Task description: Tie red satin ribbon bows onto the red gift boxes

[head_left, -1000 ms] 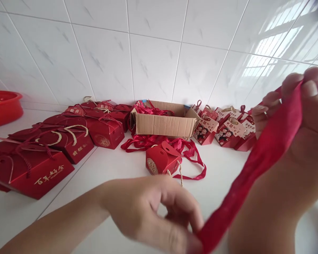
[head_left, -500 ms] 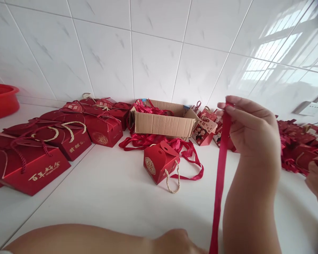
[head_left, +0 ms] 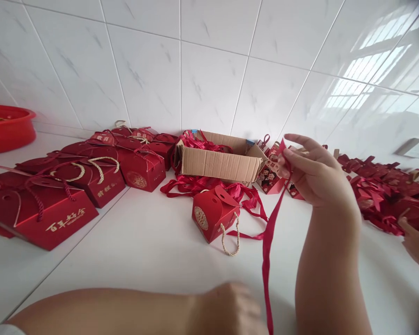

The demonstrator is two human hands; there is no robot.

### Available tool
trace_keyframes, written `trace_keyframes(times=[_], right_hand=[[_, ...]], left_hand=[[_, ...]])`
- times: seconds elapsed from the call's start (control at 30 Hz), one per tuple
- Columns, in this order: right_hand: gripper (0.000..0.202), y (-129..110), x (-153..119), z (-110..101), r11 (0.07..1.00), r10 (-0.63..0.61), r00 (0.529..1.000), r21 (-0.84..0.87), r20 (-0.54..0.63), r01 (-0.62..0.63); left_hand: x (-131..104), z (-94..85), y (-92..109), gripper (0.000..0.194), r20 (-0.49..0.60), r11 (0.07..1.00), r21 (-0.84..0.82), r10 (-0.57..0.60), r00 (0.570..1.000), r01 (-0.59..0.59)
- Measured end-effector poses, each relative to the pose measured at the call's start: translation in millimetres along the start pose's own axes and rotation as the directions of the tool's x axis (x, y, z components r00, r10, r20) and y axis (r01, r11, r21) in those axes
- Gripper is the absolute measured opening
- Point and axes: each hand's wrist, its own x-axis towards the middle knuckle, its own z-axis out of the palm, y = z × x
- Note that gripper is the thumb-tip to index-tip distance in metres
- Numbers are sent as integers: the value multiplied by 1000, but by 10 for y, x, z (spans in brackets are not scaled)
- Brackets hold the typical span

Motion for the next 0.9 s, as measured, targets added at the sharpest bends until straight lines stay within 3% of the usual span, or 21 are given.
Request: trace_keyframes(times=[0.07,0.1,0.17,0.2,0.27,0.33,0.4,0.47,0.57,0.63,0.9], right_hand=[[33,-7,-14,-12,997,51,994,-60,97,-45],[32,-10,-23,-14,992,73,987,-109,146,-57],[31,-6,-38,-17,969,118,962,-241,245,-58],[31,2,-41,-18,946,151,944,-321,292,-52],[31,28,-35,-25,876,247,894,-481,374,-41],[30,56,-18,-30,790,350,842,-613,411,-30],[29,76,-1,-28,724,416,811,-689,411,-23],[28,86,11,-13,700,444,799,-713,405,-28],[25,103,21,28,699,485,767,-713,420,-52],[25,129,32,63,688,524,733,-723,434,-64],[26,240,83,214,673,582,640,-739,502,-33]], left_hand=[[34,-324,-134,44,-282,995,85,-34,959,60],[38,-476,-212,33,-419,983,140,-54,907,123],[23,-719,-375,6,-590,911,250,-125,798,328],[8,-802,-453,8,-669,854,269,-167,724,446],[-28,-896,-593,17,-747,729,231,-292,597,645],[-59,-923,-703,22,-720,625,105,-489,493,773],[-82,-923,-779,26,-626,588,-26,-640,445,809],[-101,-919,-829,31,-554,636,-117,-679,482,763],[-129,-917,-875,34,-503,745,-189,-633,589,640],[-143,-915,-891,36,-477,781,-228,-610,632,582],[-128,-919,-835,41,-426,807,-269,-589,687,526]])
